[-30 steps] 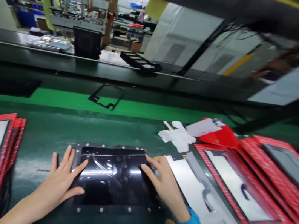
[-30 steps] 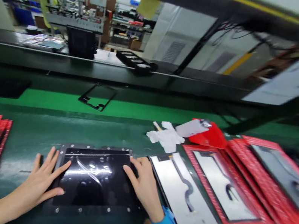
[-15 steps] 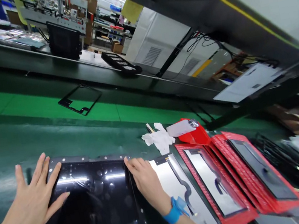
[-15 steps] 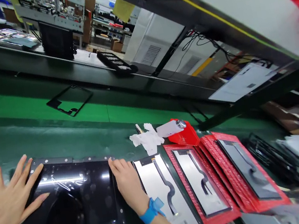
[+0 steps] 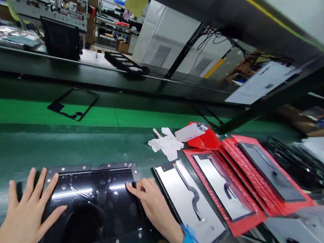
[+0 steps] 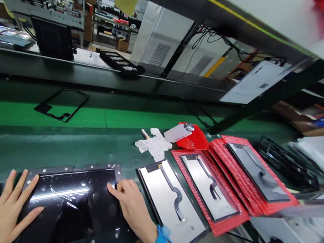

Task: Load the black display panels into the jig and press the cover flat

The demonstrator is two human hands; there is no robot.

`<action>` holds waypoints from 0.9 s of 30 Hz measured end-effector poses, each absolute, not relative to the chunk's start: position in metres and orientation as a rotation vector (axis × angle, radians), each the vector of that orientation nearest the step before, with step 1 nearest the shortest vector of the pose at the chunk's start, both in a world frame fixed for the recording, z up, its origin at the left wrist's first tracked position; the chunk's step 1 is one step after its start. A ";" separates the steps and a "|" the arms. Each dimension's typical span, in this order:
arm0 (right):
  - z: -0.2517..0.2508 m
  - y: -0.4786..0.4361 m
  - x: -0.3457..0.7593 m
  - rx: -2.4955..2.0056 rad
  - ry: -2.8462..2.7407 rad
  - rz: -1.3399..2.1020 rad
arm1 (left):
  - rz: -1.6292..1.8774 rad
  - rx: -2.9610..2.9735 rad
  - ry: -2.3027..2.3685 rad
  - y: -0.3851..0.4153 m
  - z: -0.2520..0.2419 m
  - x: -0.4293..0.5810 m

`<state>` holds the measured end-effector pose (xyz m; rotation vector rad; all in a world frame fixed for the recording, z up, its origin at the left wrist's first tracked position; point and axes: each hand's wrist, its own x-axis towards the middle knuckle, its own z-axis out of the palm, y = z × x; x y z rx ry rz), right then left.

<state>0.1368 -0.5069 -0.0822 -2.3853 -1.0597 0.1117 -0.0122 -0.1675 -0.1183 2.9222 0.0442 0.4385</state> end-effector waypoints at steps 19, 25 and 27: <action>-0.076 -0.532 0.115 -2.477 -0.623 0.705 | 0.137 2.806 -0.032 -0.171 -0.115 -0.056; -0.080 -0.534 0.111 -2.379 -0.627 0.478 | 0.264 2.884 -0.028 -0.182 -0.117 -0.057; -0.074 -0.531 0.125 -2.337 -0.666 0.564 | 0.269 2.906 -0.027 -0.181 -0.119 -0.059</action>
